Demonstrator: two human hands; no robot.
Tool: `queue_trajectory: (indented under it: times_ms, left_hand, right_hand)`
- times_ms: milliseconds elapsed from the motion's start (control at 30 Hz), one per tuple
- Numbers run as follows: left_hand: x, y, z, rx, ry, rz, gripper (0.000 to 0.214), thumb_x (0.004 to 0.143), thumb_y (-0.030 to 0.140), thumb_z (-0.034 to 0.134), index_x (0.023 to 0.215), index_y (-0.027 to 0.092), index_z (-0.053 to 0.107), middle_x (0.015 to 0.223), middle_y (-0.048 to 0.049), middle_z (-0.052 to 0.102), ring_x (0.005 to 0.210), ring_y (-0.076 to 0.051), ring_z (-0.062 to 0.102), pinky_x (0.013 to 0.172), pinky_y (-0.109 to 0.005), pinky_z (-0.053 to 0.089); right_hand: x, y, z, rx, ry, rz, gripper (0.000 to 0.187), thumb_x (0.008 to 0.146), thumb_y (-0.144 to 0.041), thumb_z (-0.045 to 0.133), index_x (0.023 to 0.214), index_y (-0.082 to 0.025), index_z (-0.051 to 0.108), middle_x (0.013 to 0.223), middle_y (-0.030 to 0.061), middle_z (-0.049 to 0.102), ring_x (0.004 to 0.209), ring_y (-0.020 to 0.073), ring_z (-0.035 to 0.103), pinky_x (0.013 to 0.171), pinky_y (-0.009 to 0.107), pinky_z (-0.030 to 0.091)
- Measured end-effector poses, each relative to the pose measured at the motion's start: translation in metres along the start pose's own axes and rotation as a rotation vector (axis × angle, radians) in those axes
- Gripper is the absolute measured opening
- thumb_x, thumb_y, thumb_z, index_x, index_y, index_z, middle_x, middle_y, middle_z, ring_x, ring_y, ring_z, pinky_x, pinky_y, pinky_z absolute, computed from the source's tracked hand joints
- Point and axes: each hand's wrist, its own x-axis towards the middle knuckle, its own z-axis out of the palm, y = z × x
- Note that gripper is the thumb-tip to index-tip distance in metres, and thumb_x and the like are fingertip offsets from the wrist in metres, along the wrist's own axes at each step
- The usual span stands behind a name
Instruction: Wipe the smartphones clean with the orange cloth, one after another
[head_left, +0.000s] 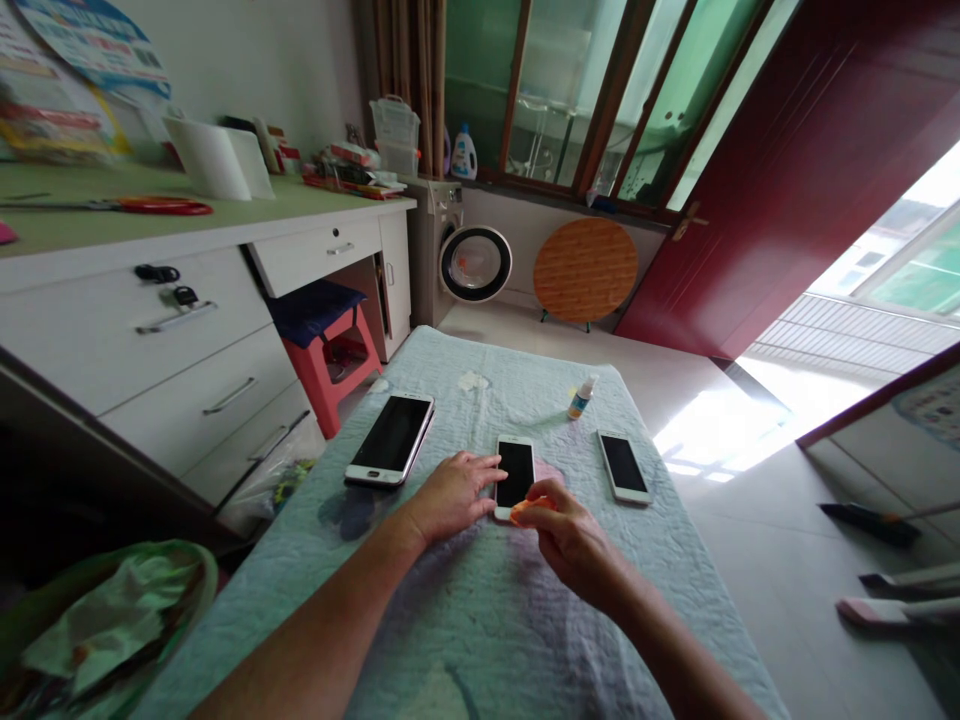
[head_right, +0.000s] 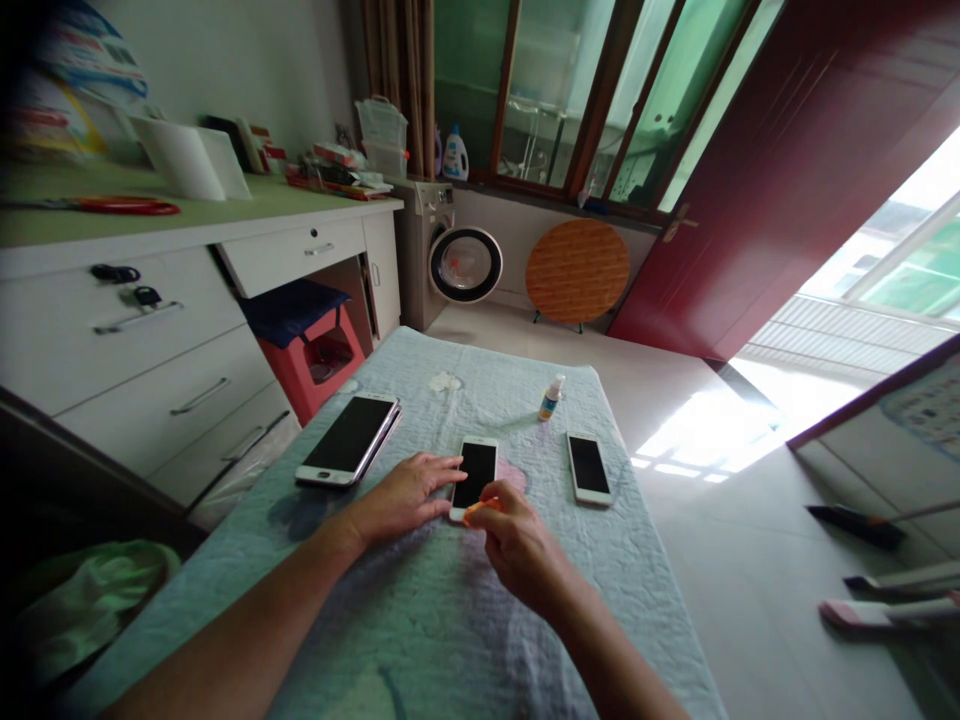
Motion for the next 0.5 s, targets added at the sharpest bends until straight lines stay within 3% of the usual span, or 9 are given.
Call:
queue_trajectory:
  times_ms: [200,500]
  left_hand:
    - [-0.001,0.001,-0.001,-0.009,0.01,0.002,0.045,0.081,0.027,0.063,0.126,0.026,0.058,0.141,-0.0023,0.049,0.122,-0.024,0.048,0.105,-0.037,0.034]
    - [0.0,-0.001,0.0,-0.02,0.018,0.001,0.046,0.08,0.031,0.064,0.126,0.027,0.058,0.14,-0.0017,0.05,0.122,-0.023,0.047,0.106,-0.037,0.034]
  right_hand:
    - [-0.001,-0.004,0.004,-0.058,-0.02,0.007,0.019,0.089,-0.017,0.051,0.1,-0.023,0.066,0.108,0.0069,0.053,0.094,0.0169,0.056,0.082,0.03,0.048]
    - [-0.005,0.008,0.028,-0.115,0.114,0.053,0.018,0.094,-0.025,0.046,0.089,-0.021,0.063,0.099,0.0059,0.055,0.085,0.0151,0.057,0.074,0.026,0.047]
